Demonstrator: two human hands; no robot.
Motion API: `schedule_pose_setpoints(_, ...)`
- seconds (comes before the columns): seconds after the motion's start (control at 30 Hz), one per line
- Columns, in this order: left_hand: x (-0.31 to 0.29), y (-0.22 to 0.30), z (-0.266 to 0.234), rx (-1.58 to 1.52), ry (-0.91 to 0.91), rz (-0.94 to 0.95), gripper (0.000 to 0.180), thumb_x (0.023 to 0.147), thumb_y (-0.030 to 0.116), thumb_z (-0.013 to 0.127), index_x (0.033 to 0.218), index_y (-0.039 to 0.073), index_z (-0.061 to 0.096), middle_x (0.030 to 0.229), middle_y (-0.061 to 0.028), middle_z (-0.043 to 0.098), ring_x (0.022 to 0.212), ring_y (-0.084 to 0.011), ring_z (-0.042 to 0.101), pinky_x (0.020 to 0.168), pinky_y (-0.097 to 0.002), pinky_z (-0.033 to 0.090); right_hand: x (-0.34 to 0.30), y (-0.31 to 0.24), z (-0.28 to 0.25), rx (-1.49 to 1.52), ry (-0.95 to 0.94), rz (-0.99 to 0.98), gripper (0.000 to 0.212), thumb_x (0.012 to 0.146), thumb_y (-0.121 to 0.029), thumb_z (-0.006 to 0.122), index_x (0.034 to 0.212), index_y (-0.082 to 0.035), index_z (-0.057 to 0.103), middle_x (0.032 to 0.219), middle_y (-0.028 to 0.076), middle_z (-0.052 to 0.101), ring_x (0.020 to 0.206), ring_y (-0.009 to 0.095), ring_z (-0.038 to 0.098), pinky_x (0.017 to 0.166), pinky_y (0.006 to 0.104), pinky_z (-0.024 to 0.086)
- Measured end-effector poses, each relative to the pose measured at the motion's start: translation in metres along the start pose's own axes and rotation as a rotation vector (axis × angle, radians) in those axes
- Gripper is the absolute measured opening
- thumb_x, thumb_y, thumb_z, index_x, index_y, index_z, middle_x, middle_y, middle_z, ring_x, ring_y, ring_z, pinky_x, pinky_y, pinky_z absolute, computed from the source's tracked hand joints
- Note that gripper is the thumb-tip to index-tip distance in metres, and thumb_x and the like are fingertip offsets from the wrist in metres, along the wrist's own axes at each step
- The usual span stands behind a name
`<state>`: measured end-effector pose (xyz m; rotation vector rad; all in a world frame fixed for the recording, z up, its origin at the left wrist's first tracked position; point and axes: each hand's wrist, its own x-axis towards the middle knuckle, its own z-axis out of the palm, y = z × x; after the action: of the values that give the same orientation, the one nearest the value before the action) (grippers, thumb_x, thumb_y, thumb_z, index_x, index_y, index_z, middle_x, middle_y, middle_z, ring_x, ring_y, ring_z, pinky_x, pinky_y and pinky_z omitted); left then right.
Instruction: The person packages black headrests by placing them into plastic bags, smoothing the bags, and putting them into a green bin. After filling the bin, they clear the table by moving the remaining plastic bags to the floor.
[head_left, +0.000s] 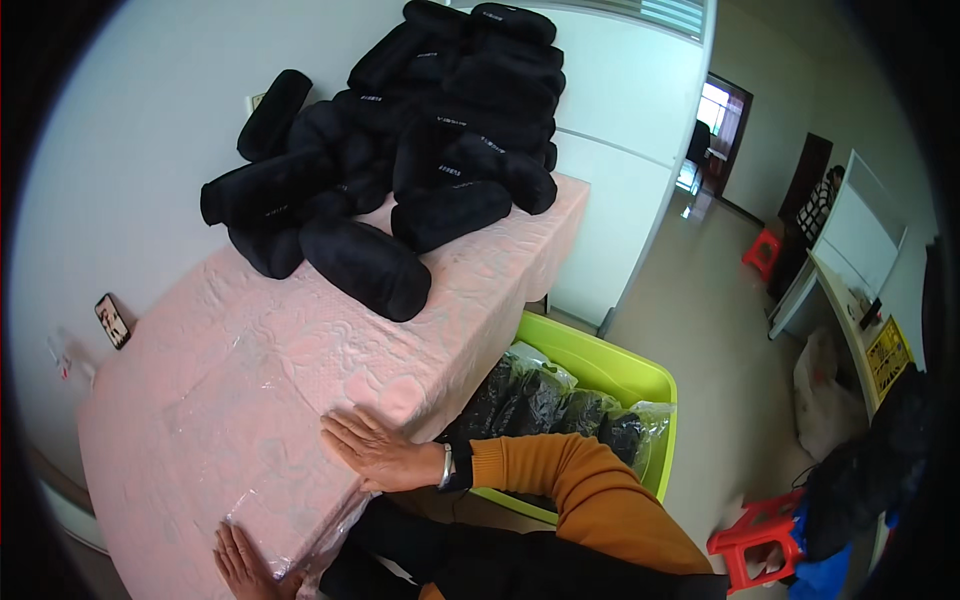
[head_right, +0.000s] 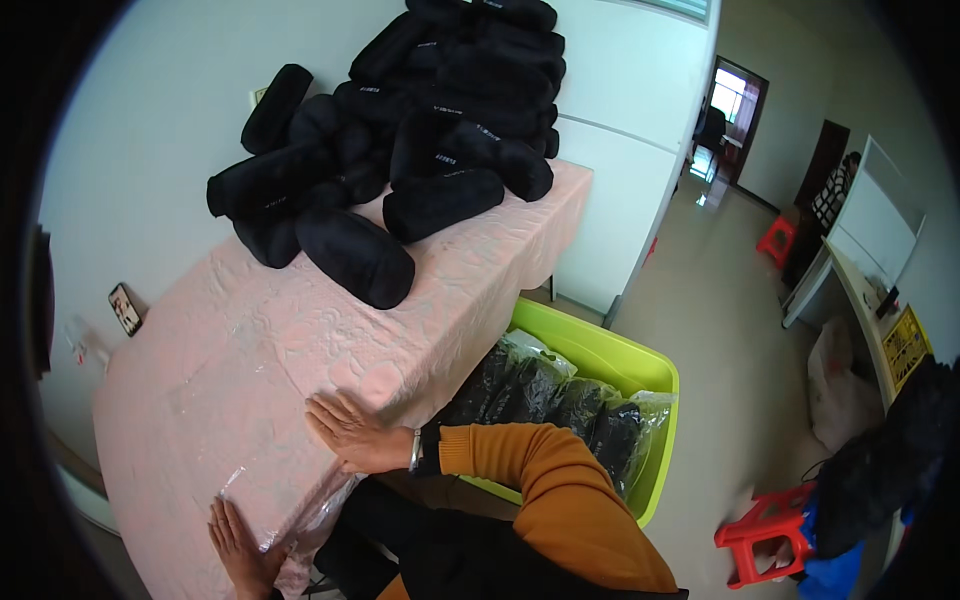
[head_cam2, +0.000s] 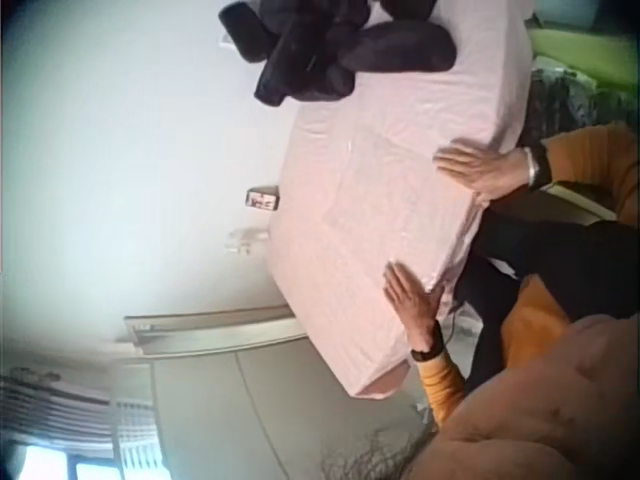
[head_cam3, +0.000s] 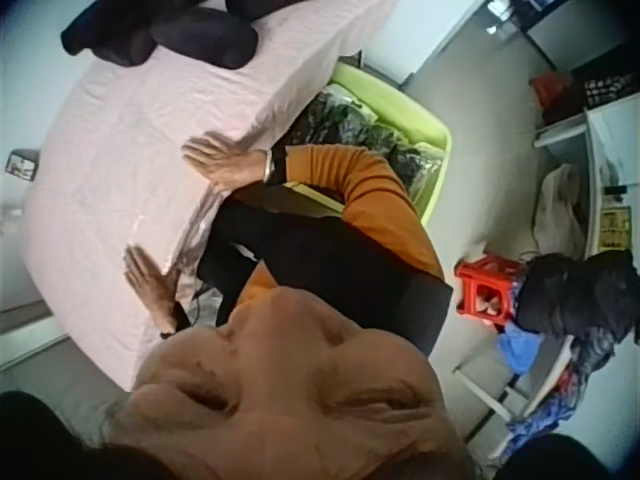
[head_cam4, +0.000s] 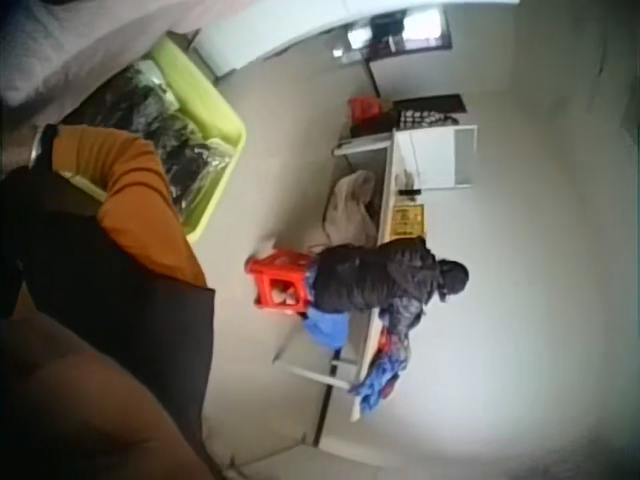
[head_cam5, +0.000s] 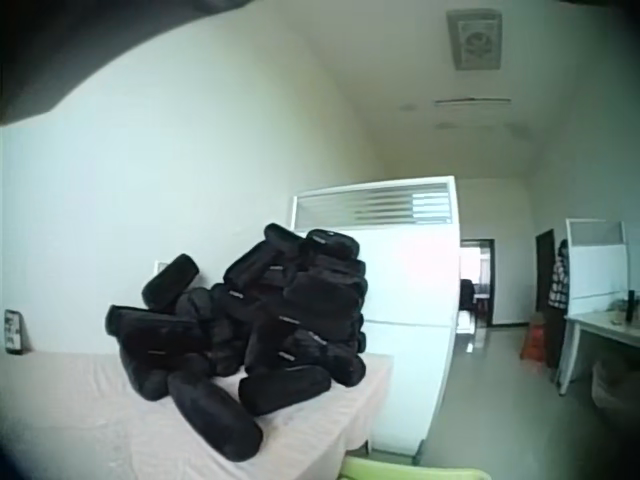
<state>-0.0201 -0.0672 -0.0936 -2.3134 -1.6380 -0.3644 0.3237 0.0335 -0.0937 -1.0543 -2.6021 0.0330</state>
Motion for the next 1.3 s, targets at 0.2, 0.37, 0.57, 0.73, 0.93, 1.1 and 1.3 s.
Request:
schedule_pose_setpoints(0.2, -0.007, 0.017, -0.016, 0.021, -0.044, -0.070, 0.101, 0.081, 0.066, 0.062, 0.148, -0.003, 0.031, 0.151, -0.0254, 0.036, 0.138, -0.0428, 0.035, 0.110, -0.0571, 0.031, -0.009, 0.003, -0.016, 0.102, -0.005, 0.065, 0.100, 0.083, -0.046, 0.068, 0.147, 0.013, 0.019, 0.158, 0.028, 0.013, 0.149, 0.038, 0.010, 0.119, 0.0508, 0.011)
schedule_pose_setpoints(0.37, -0.009, 0.013, -0.012, 0.047, -0.058, -0.097, 0.107, 0.080, 0.073, 0.057, 0.149, -0.004, 0.030, 0.151, -0.0257, 0.034, 0.138, -0.0447, 0.033, 0.108, -0.0591, 0.031, 0.021, -0.016, -0.024, 0.306, 0.154, -0.095, 0.096, 0.088, -0.049, 0.061, 0.145, 0.015, 0.020, 0.155, 0.031, 0.015, 0.147, 0.042, 0.013, 0.118, 0.0522, 0.014)
schedule_pose_setpoints(0.57, 0.001, 0.024, -0.016, -0.063, -0.030, -0.121, 0.110, 0.062, 0.046, 0.083, 0.142, -0.010, 0.032, 0.146, -0.0317, 0.035, 0.136, -0.0474, 0.034, 0.112, -0.0561, 0.026, 0.066, -0.038, 0.012, 0.230, 0.066, -0.132, 0.087, 0.090, -0.050, 0.058, 0.141, 0.016, 0.031, 0.152, 0.033, 0.024, 0.144, 0.044, 0.022, 0.117, 0.0524, 0.018)
schedule_pose_setpoints(0.73, 0.000, 0.017, -0.029, -0.053, -0.101, -0.224, 0.114, 0.063, 0.058, 0.080, 0.142, -0.009, 0.033, 0.148, -0.0280, 0.035, 0.139, -0.0432, 0.032, 0.114, -0.0557, 0.024, 0.037, -0.008, -0.006, 0.031, -0.045, -0.080, 0.090, 0.091, -0.056, 0.053, 0.143, 0.014, 0.031, 0.152, 0.031, 0.026, 0.145, 0.042, 0.022, 0.118, 0.0509, 0.018)
schedule_pose_setpoints(0.93, -0.024, 0.005, -0.039, -0.045, -0.131, -0.265, 0.118, 0.062, 0.066, 0.076, 0.143, -0.007, 0.033, 0.150, -0.0250, 0.034, 0.141, -0.0403, 0.031, 0.116, -0.0552, 0.021, 0.028, -0.001, -0.014, 0.013, -0.072, -0.132, 0.096, 0.093, -0.061, 0.048, 0.148, 0.012, 0.021, 0.155, 0.030, 0.022, 0.147, 0.039, 0.018, 0.119, 0.0513, 0.014)
schedule_pose_setpoints(1.1, -0.023, -0.001, -0.034, -0.025, -0.133, -0.256, 0.117, 0.063, 0.067, 0.074, 0.144, -0.007, 0.032, 0.151, -0.0243, 0.033, 0.142, -0.0397, 0.030, 0.117, -0.0551, 0.019, 0.019, 0.007, -0.017, -0.030, -0.057, -0.073, 0.095, 0.093, -0.061, 0.048, 0.148, 0.012, 0.021, 0.156, 0.029, 0.021, 0.147, 0.039, 0.018, 0.119, 0.0526, 0.012)
schedule_pose_setpoints(1.3, -0.040, 0.011, -0.036, 0.005, -0.107, -0.247, 0.119, 0.064, 0.070, 0.071, 0.145, -0.007, 0.029, 0.152, -0.0242, 0.032, 0.144, -0.0396, 0.028, 0.117, -0.0564, 0.017, -0.006, 0.003, -0.019, -0.106, -0.037, -0.065, 0.095, 0.092, -0.058, 0.052, 0.148, 0.012, 0.020, 0.156, 0.029, 0.018, 0.147, 0.040, 0.016, 0.118, 0.0541, 0.011)
